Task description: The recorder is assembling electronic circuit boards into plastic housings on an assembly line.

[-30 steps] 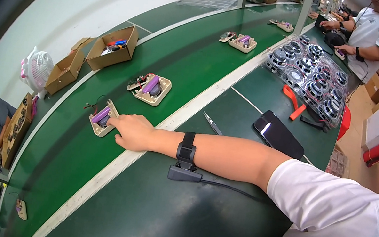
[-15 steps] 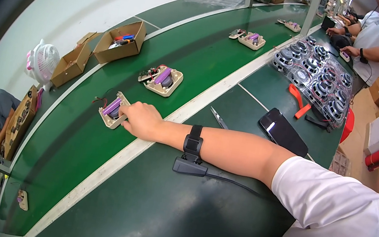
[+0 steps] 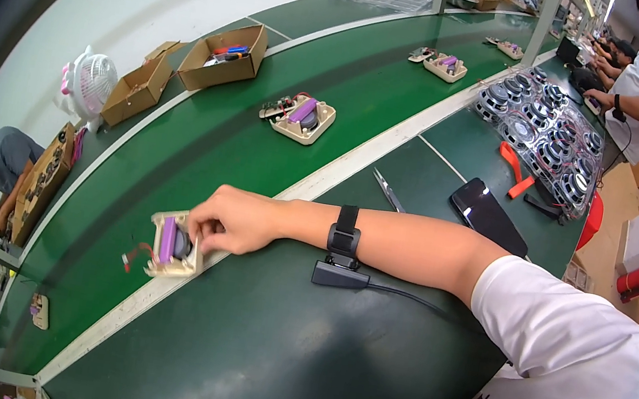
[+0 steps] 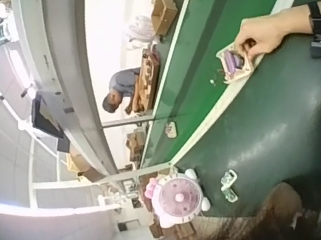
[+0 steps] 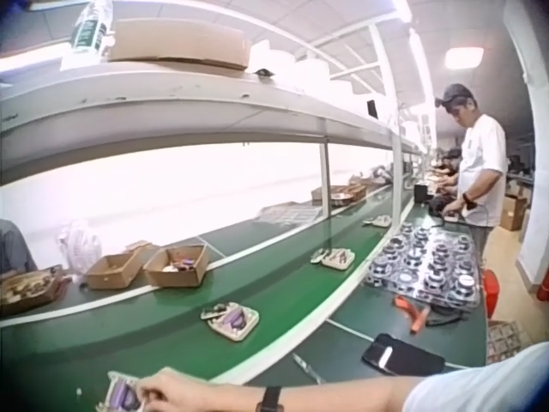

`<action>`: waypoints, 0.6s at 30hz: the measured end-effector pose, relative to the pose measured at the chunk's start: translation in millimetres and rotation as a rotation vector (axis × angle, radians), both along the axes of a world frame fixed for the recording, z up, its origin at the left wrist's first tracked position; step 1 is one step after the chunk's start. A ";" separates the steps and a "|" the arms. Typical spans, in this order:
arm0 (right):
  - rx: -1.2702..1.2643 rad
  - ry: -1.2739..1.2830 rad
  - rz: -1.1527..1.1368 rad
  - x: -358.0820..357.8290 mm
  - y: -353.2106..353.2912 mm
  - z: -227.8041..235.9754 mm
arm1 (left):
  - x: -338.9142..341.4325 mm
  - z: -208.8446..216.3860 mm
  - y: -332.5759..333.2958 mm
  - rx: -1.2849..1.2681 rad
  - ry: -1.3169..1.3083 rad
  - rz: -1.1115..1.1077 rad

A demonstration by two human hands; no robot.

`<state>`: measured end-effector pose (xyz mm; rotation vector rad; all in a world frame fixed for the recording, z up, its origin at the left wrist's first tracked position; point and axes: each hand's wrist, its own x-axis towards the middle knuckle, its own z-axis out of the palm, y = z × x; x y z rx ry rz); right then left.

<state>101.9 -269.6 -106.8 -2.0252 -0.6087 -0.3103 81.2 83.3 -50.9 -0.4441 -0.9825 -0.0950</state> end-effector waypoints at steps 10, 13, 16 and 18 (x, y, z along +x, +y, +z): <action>-0.374 0.187 0.152 -17.0 4.9 32.5 | -7.3 -2.1 22.7 -0.103 -0.039 -0.190; -0.455 0.288 0.181 -23.5 3.8 44.8 | -8.1 -1.5 27.0 -0.137 -0.058 -0.253; -0.485 0.402 0.237 -25.0 3.8 53.0 | -11.8 -0.6 30.6 -0.170 -0.077 -0.308; -0.521 0.451 0.338 -29.1 3.3 68.2 | -17.1 2.9 34.1 -0.188 -0.089 -0.341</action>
